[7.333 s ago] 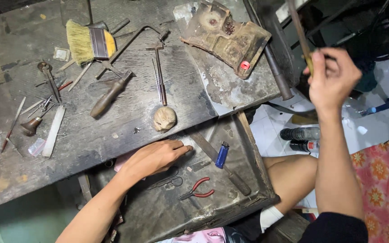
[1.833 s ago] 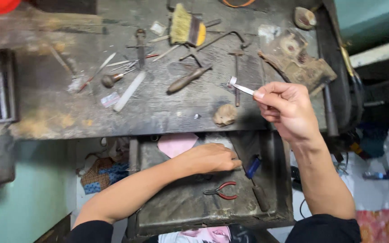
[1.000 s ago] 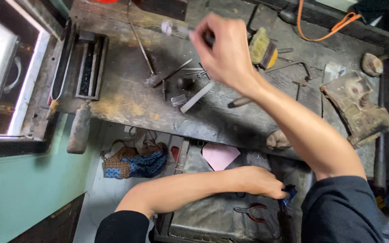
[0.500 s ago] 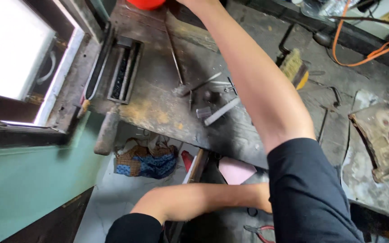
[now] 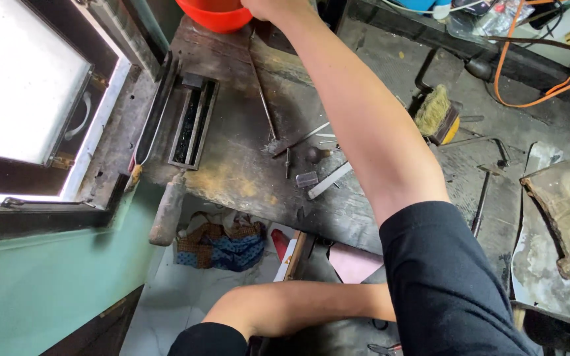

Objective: A person uses a blowtorch and tweezers to solder a small jewelry component on a workbench.

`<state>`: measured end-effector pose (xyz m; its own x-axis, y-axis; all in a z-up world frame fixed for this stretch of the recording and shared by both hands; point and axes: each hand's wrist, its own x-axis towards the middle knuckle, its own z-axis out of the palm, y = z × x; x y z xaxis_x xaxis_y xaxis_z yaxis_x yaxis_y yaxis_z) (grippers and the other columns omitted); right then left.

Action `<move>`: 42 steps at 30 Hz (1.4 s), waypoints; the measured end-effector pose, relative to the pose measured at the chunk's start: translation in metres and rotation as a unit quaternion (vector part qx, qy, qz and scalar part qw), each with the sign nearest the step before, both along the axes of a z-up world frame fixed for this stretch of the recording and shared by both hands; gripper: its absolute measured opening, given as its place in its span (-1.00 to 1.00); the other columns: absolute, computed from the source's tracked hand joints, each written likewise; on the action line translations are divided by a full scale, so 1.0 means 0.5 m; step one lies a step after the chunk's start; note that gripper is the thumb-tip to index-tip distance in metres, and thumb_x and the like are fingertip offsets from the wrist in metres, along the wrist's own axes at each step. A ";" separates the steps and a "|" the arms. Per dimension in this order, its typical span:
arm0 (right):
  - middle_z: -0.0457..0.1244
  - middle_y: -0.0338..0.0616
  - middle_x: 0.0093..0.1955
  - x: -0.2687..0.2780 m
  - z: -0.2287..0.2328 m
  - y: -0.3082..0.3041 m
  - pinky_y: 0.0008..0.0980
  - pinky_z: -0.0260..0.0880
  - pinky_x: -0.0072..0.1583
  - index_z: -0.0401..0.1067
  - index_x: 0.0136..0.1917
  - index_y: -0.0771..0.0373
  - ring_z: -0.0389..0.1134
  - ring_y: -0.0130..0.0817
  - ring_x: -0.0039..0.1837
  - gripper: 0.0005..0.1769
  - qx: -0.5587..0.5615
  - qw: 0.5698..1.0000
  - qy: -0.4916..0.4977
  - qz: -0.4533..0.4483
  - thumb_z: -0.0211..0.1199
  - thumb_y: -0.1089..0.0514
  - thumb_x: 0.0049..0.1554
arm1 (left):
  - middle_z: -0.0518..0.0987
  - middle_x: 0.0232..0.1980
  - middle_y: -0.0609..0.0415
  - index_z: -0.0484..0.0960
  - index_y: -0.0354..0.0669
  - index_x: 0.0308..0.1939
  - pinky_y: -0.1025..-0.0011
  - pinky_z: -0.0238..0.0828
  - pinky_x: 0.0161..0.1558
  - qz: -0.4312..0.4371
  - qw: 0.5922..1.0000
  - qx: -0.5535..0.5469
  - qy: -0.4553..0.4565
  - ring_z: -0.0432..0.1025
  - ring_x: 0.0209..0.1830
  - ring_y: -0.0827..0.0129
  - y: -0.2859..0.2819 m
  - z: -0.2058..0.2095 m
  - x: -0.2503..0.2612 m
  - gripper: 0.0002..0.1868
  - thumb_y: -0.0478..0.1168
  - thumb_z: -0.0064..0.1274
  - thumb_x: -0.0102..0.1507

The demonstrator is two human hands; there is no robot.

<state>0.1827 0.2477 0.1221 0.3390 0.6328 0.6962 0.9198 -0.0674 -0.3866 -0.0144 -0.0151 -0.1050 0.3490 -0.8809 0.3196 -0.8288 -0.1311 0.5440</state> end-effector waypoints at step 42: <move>0.10 -0.09 -0.38 -0.326 -0.205 -1.191 -0.18 0.08 -0.21 0.46 -0.05 0.47 0.09 -0.24 -0.35 -0.78 -0.041 0.832 -0.025 -0.553 0.35 0.36 0.47 | 0.54 -0.26 -0.12 0.43 -0.20 0.07 -0.03 0.37 -0.49 -0.050 0.995 0.080 -0.022 0.52 -0.39 -0.11 0.005 0.158 -0.032 -0.75 -0.22 -0.08 0.33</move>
<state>0.0197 -0.3479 0.0195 0.7174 -0.0009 0.6967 0.2923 -0.9073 -0.3021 -0.0304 -0.0125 -0.0261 0.2462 -0.9512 0.1859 -0.8649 -0.1291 0.4851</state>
